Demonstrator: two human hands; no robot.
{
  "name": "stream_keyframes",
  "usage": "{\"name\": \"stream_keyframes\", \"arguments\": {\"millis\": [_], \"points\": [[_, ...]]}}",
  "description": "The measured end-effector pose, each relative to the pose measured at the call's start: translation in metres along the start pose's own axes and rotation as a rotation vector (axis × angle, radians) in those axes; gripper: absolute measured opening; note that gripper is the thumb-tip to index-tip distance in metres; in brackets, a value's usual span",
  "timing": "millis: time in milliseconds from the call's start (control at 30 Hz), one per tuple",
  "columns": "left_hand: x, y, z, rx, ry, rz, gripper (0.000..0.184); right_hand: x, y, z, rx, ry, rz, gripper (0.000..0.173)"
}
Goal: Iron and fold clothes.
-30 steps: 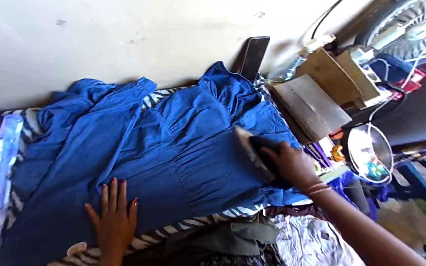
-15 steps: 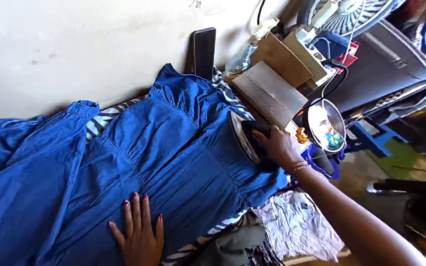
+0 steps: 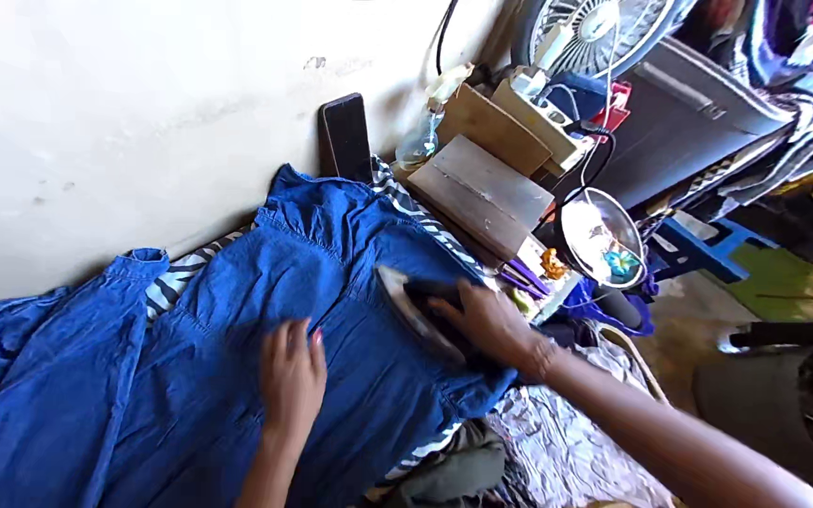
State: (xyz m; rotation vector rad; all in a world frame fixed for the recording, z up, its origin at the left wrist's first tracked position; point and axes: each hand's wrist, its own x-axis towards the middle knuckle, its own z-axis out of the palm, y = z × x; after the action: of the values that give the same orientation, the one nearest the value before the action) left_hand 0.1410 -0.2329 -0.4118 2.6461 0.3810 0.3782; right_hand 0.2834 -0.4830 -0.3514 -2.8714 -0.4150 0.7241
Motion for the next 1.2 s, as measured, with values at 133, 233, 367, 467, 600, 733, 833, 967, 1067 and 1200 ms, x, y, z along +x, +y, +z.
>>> {"name": "stream_keyframes", "arguments": {"millis": [133, 233, 367, 467, 600, 733, 833, 967, 1067, 1200], "points": [[0.132, 0.056, 0.032, 0.083, -0.331, -0.109, 0.044, -0.068, 0.046, 0.029, -0.059, 0.084, 0.084, 0.062], [0.193, 0.092, 0.051, 0.110, -0.507, -0.173, 0.053, -0.072, 0.080, 0.035, 0.047, 0.231, 0.255, 0.059], [0.240, 0.110, 0.066, 0.057, -0.639, -0.145, 0.045, -0.066, 0.083, 0.036, 0.048, 0.208, 0.162, 0.060], [0.250, 0.114, 0.079, -0.077, -0.649, -0.127, 0.029, -0.049, 0.067, 0.030, 0.019, 0.216, 0.072, 0.058], [0.235, 0.097, 0.088, -0.358, -0.388, 0.060, 0.024, -0.013, 0.031, 0.003, 0.044, 0.117, 0.089, 0.062], [0.141, 0.065, 0.067, -0.238, -0.066, 0.309, 0.039, 0.037, -0.012, -0.028, 0.104, 0.041, 0.073, 0.064], [0.024, 0.043, 0.043, -0.183, 0.095, 0.275, 0.034, 0.078, -0.035, -0.036, 0.137, 0.124, -0.004, 0.060], [-0.052, 0.003, 0.037, 0.024, 0.035, 0.122, 0.055, 0.095, -0.059, -0.046, 0.148, 0.089, -0.029, 0.061], [-0.067, -0.015, 0.058, 0.250, 0.008, 0.008, 0.072, 0.056, -0.040, -0.021, 0.105, 0.070, -0.043, 0.060], [-0.069, -0.018, 0.052, 0.133, 0.000, 0.058, 0.069, 0.007, 0.013, 0.001, 0.008, 0.122, 0.043, 0.062]]}}
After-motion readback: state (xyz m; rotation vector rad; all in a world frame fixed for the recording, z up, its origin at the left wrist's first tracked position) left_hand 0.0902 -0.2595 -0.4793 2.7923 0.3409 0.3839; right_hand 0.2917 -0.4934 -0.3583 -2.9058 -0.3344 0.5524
